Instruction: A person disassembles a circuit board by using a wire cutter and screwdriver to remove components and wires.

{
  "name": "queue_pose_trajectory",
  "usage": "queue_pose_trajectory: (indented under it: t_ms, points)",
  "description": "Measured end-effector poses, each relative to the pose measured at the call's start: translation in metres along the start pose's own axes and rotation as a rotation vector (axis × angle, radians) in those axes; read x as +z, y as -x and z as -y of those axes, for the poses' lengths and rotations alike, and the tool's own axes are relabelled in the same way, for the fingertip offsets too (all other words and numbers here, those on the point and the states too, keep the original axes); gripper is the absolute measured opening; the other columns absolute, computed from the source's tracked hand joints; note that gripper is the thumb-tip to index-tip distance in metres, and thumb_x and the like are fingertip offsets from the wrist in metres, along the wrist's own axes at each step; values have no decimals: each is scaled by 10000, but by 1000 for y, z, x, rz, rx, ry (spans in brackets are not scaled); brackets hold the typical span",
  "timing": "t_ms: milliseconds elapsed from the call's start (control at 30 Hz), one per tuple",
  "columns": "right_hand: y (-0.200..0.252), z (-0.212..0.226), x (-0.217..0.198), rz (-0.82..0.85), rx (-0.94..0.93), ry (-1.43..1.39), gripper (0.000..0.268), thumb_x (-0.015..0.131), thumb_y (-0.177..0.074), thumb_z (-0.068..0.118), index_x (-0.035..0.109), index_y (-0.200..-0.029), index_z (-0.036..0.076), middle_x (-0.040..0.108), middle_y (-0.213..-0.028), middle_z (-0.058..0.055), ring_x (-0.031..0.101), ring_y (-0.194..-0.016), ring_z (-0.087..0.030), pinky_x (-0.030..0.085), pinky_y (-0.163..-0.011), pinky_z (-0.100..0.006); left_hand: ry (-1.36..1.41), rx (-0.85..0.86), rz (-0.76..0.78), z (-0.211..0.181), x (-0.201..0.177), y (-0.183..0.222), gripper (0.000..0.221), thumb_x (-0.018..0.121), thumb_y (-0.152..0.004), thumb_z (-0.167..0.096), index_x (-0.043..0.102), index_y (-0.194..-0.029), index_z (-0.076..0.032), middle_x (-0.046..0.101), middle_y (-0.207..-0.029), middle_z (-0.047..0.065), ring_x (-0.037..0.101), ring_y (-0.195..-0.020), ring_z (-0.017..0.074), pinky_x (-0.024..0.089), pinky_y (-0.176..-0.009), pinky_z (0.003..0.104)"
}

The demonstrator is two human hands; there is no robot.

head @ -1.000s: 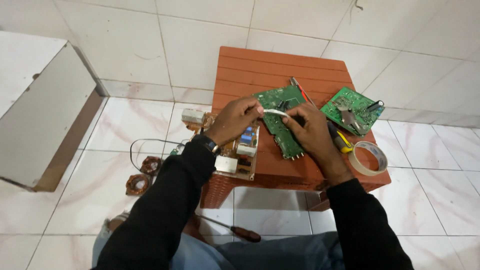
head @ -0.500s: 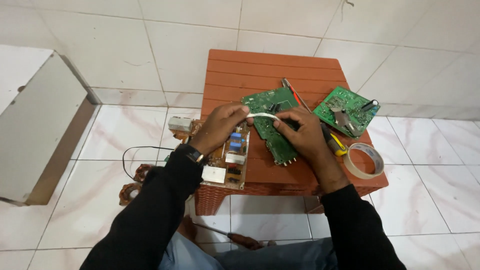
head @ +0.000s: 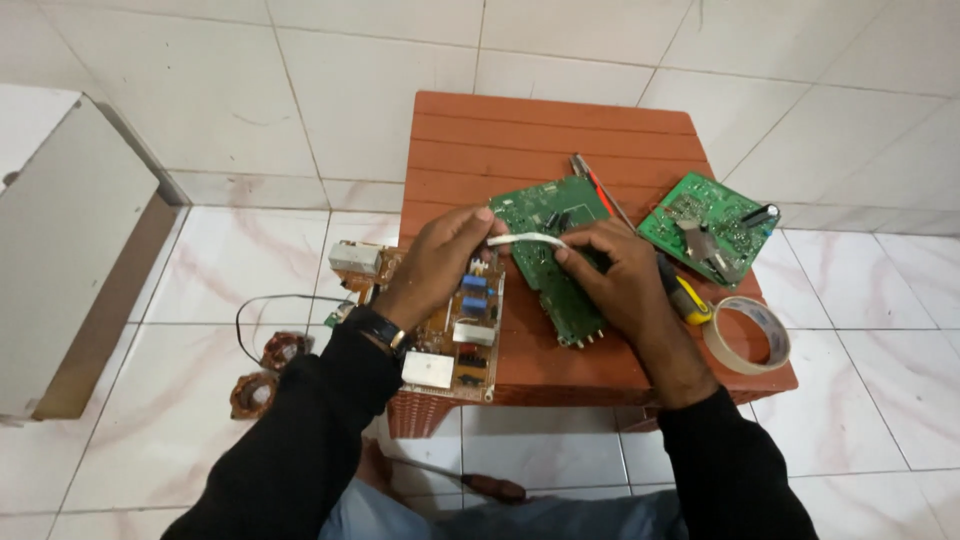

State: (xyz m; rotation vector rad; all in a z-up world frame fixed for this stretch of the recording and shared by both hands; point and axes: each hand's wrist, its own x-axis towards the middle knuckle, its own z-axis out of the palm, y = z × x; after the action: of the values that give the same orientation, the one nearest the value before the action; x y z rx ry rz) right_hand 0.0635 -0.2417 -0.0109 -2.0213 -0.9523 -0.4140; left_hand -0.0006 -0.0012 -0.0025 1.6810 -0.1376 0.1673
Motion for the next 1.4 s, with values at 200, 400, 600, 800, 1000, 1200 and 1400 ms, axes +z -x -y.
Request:
queue_pose_trajectory:
  t_ms: [200, 400, 600, 800, 1000, 1200, 1400]
  points:
    - [-1, -1, 1, -21, -14, -26, 90, 789, -923, 119, 796, -1012, 128, 772, -947, -79, 698, -892, -295, 527, -864, -404, -41, 106, -40, 8, -4, -3, 238, 673, -978, -301, 729, -1053, -83, 624, -710, 46, 528, -659, 79, 442, -603, 235]
    - [-3, 5, 1, -25, -36, -33, 71, 778, -928, 115, 792, -998, 114, 770, -940, -92, 699, -879, -324, 525, -852, -420, -71, 182, -54, 16, -1, -4, 173, 760, -901, -187, 755, -1035, -78, 709, -827, 77, 563, -638, 80, 480, -580, 228]
    - [-2, 1, 3, -40, -28, -37, 67, 783, -935, 112, 788, -1001, 116, 766, -935, -82, 694, -876, -312, 521, -846, -417, -119, 251, -31, 14, 1, -2, 156, 777, -892, -157, 746, -1016, -67, 704, -849, 87, 583, -669, 108, 506, -617, 269]
    - [-2, 1, 2, -39, -49, -10, 61, 790, -936, 128, 784, -992, 106, 765, -934, -92, 698, -872, -325, 521, -841, -415, -201, 285, -51, 22, -2, -8, 147, 798, -879, -194, 734, -962, -90, 593, -744, 74, 571, -627, 131, 496, -580, 282]
    - [-1, -1, 1, -21, -34, -21, 77, 787, -946, 127, 780, -1018, 100, 757, -940, -108, 695, -885, -330, 523, -849, -428, 63, 65, -23, 13, 3, -10, 399, 554, -1025, -432, 734, -953, -83, 656, -780, 75, 656, -680, 118, 503, -595, 254]
    - [0, 0, 2, -26, -7, -38, 60, 780, -951, 112, 782, -1009, 100, 762, -952, -95, 692, -894, -308, 516, -857, -412, -47, 141, 104, 11, -3, -7, 302, 607, -1025, -323, 709, -927, -56, 564, -780, 67, 523, -716, 109, 461, -652, 298]
    - [1, -4, 1, -17, -3, -59, 54, 775, -958, 112, 782, -1011, 106, 763, -951, -88, 688, -888, -301, 514, -849, -418, -103, 201, 198, 0, -4, -2, 255, 592, -1025, -237, 666, -948, -6, 519, -831, 72, 489, -745, 166, 432, -694, 325]
